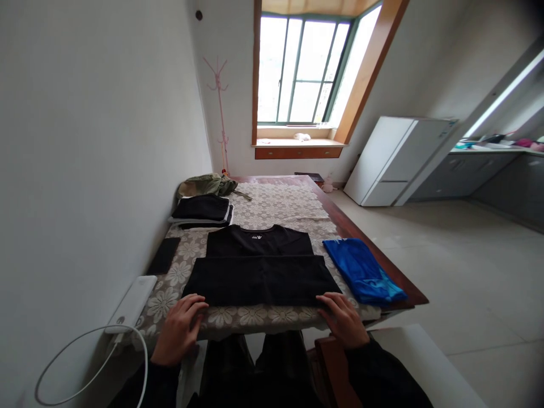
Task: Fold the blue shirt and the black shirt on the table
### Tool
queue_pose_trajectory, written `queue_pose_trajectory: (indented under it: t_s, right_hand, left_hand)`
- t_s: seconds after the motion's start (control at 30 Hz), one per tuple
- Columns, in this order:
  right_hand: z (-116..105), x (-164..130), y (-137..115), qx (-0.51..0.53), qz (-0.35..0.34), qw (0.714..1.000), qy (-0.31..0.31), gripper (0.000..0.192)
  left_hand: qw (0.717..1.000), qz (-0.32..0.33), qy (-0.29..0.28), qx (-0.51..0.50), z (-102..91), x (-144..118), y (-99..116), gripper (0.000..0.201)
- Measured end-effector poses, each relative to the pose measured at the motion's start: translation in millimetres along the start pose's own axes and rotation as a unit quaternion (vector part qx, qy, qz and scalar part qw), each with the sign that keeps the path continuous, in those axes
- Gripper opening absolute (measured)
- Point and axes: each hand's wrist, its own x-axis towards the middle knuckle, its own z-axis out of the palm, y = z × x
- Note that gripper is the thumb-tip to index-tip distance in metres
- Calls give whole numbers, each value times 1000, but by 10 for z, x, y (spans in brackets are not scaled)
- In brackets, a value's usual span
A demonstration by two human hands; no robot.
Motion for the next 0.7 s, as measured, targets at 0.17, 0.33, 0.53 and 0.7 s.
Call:
queue_pose_trajectory:
  t_s: [0.17, 0.33, 0.53, 0.7]
  right_hand:
    - [1, 26, 268, -46, -23, 999, -15, 29]
    - [-4, 59, 333, -57, -23, 998, -9, 24]
    - [8, 144, 352, -35, -11, 999, 13, 19]
    - [-44, 82, 470, -48, 14, 999, 12, 41]
  left_hand:
    - [1000, 0, 2, 13, 40, 84, -358, 42]
    - [999, -17, 25, -18, 2, 122, -522, 33]
    - [996, -29, 54, -58, 28, 169, -585, 28]
    - [994, -39, 69, -71, 26, 176, -565, 26]
